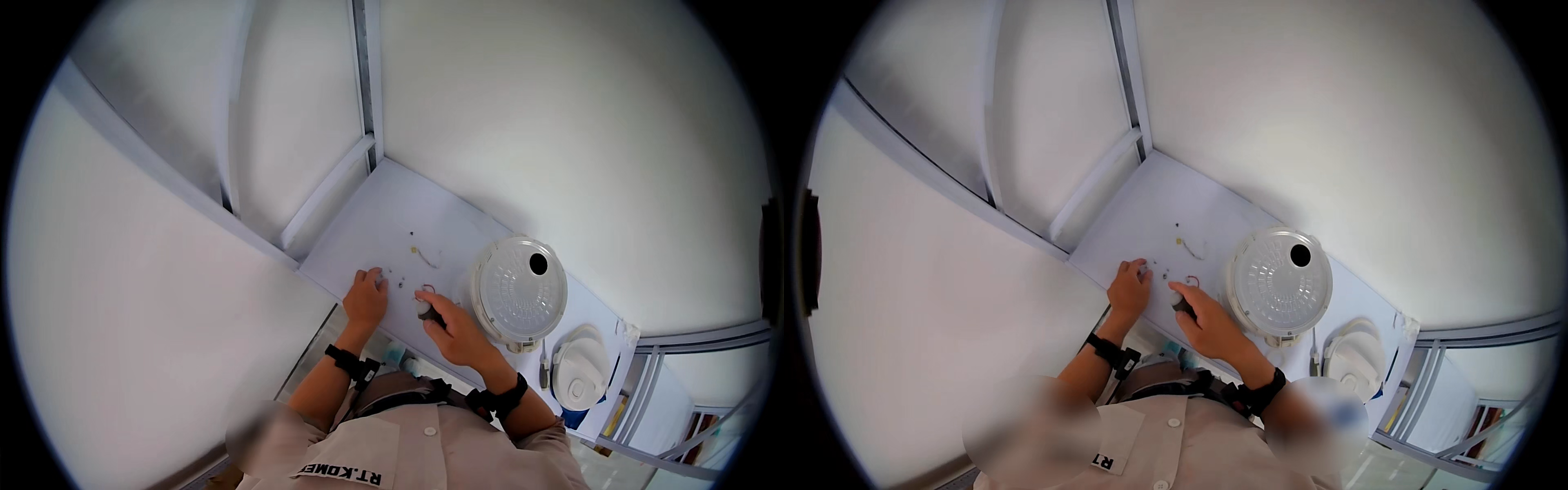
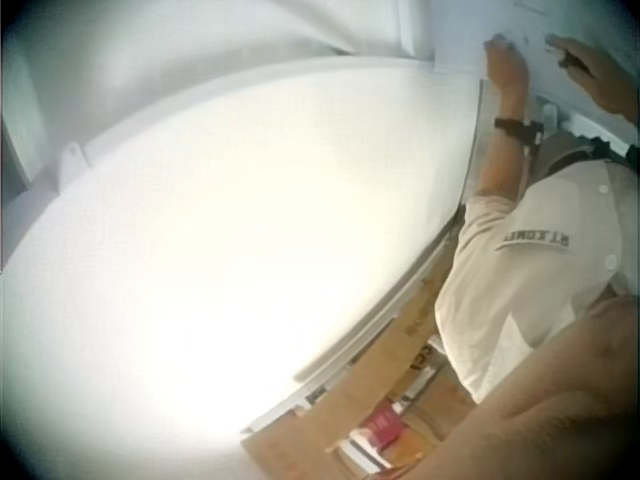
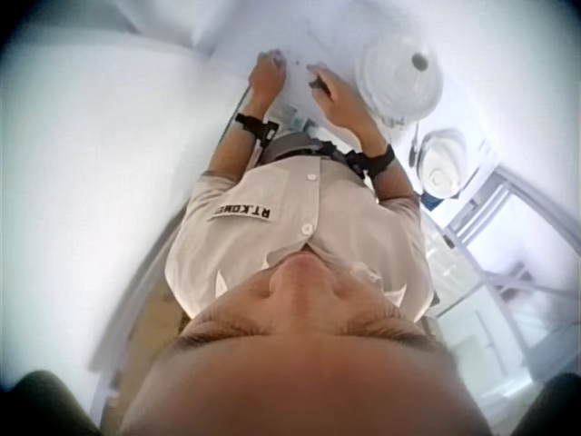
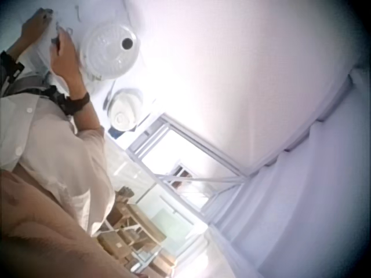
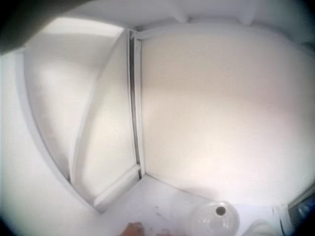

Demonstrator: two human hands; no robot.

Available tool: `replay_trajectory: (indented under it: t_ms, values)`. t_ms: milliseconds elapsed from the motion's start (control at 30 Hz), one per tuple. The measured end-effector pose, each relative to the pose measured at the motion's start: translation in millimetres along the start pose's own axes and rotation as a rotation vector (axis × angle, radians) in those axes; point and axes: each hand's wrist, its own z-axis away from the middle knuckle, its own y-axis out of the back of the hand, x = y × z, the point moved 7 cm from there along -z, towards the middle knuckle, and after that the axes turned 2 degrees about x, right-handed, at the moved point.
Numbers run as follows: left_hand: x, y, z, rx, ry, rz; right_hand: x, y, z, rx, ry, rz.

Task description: The person assembles a ceiling light fixture by inserting a bulb into the socket and securing it with a screwdriver. They then attach the fixture cover and tighten screws to complete the assembly.

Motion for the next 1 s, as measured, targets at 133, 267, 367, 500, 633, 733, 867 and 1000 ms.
replay_trajectory:
  t_ms: [133, 267, 367, 500, 633, 733, 867, 1000]
  values:
    - [10, 4, -3, 0.001, -0.051, -0.052, -3, 2, -1, -0.022, 0.001, 0.03]
    - [2, -3, -8, 0.042, -0.103, -0.036, -10, 6, -1, -0.026, -0.02, 0.016]
    - [0, -8, -10, -0.025, -0.074, 0.236, -11, 9, 2, -0.027, -0.046, -0.034]
    - [60, 16, 6, -0.421, 0.162, 0.858, -30, 19, 12, 0.009, -0.075, -0.214]
    - [126, 55, 26, -0.641, 0.079, 1.189, -52, 34, 23, 0.085, 0.014, -0.332]
    - [151, 69, 38, -0.568, -0.036, 1.164, -64, 48, 36, 0.16, 0.13, -0.395]
    - [171, 64, 52, -0.594, -0.164, 0.95, -83, 77, 62, 0.299, 0.25, -0.449]
    - [187, 50, 66, -0.674, -0.204, 1.025, -97, 104, 88, 0.487, 0.385, -0.446]
